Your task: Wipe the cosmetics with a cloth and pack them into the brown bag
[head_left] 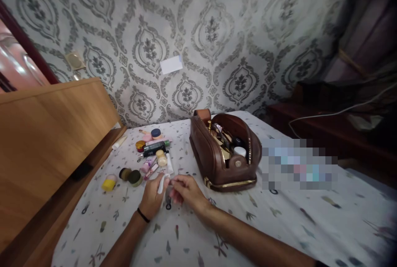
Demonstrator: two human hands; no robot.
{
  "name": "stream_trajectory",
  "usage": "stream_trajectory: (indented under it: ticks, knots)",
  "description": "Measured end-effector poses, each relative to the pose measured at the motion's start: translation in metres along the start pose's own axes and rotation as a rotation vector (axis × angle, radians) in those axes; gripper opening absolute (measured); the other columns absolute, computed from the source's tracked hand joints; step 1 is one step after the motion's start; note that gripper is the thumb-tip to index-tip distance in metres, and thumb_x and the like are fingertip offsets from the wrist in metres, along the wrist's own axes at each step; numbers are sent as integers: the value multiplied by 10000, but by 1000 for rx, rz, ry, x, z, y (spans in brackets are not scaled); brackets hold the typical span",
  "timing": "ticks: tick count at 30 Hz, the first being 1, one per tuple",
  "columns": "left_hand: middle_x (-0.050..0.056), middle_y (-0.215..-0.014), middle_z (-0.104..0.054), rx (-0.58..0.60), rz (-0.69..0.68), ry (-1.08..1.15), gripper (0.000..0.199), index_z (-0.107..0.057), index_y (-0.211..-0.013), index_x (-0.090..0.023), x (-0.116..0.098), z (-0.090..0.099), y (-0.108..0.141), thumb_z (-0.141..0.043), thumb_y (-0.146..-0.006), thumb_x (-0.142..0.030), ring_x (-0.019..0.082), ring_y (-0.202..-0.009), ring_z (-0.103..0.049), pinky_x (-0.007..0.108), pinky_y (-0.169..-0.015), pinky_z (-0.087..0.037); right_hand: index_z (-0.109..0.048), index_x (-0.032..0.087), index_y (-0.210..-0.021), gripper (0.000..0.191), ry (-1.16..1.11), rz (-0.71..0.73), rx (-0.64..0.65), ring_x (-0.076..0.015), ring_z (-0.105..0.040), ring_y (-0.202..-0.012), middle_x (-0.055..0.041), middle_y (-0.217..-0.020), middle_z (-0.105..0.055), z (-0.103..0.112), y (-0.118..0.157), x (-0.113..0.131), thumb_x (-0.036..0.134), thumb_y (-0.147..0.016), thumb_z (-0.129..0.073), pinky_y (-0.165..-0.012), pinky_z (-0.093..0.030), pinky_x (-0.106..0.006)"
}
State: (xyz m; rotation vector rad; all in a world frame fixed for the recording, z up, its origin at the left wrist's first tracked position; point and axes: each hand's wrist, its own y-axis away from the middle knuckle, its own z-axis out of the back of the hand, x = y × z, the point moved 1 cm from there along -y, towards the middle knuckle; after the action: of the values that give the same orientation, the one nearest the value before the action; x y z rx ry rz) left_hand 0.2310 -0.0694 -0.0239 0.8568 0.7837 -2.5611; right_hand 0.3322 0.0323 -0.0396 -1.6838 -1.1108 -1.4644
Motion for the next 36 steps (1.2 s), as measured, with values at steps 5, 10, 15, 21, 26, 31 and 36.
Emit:
stream_trajectory:
  ticks: [5,10,15,21,26,31,36]
  knots:
    - [8,-638,-577,-35,-24,-19,396,-536,-719,-198,2,3,-1,-340,-985,-416,167,-620,-552,289,-619,-421,-490,195,-688,466,16,70,-69,-92,-500,-418,10,-571,-578,-6,-15,-9,658,-706,-544,-419,-344,-212]
    - [25,-686,-608,-61,-26,-109,312,-554,-801,-199,4,1,-6,-381,-975,-391,185,-659,-589,293,-632,-427,-516,196,-755,476,84,136,-48,-104,-481,-415,15,-575,-569,-1,-11,-15,672,-760,-521,-413,-358,-225]
    - [58,-895,-705,-63,-31,-173,217,-591,-1015,-215,0,12,-25,-411,-958,-323,214,-824,-653,314,-740,-473,-505,200,-726,410,170,160,-17,-108,-495,-439,11,-579,-572,-2,-6,-11,597,-829,-493,-437,-363,-223]
    - [63,-1209,-668,20,51,-477,470,-546,-1218,-225,13,30,-73,-423,-807,-32,213,-1119,-610,320,-932,-470,-526,197,-765,398,176,155,-11,-107,-503,-435,8,-597,-587,-3,-7,-10,587,-831,-478,-418,-346,-217]
    - [157,-1252,-626,60,170,-637,528,-519,-1298,-137,36,41,-119,-429,-802,18,283,-1206,-556,413,-998,-441,-536,192,-764,419,177,161,-22,-103,-503,-418,7,-584,-592,-3,-9,-13,605,-815,-484,-400,-329,-204]
    - [122,-1246,-607,173,205,-720,308,-578,-1220,-148,64,41,-143,-569,-918,-214,259,-1151,-577,476,-978,-475,-535,188,-761,401,160,147,-28,-100,-503,-430,2,-600,-604,-3,-8,-11,583,-811,-493,-410,-332,-202]
    - [101,-1256,-589,229,190,-718,361,-567,-1235,-166,81,39,-148,-594,-920,-339,237,-1085,-606,462,-905,-527,-547,188,-774,392,156,142,-18,-102,-505,-431,9,-594,-601,-2,-8,-11,575,-812,-495,-419,-338,-208]
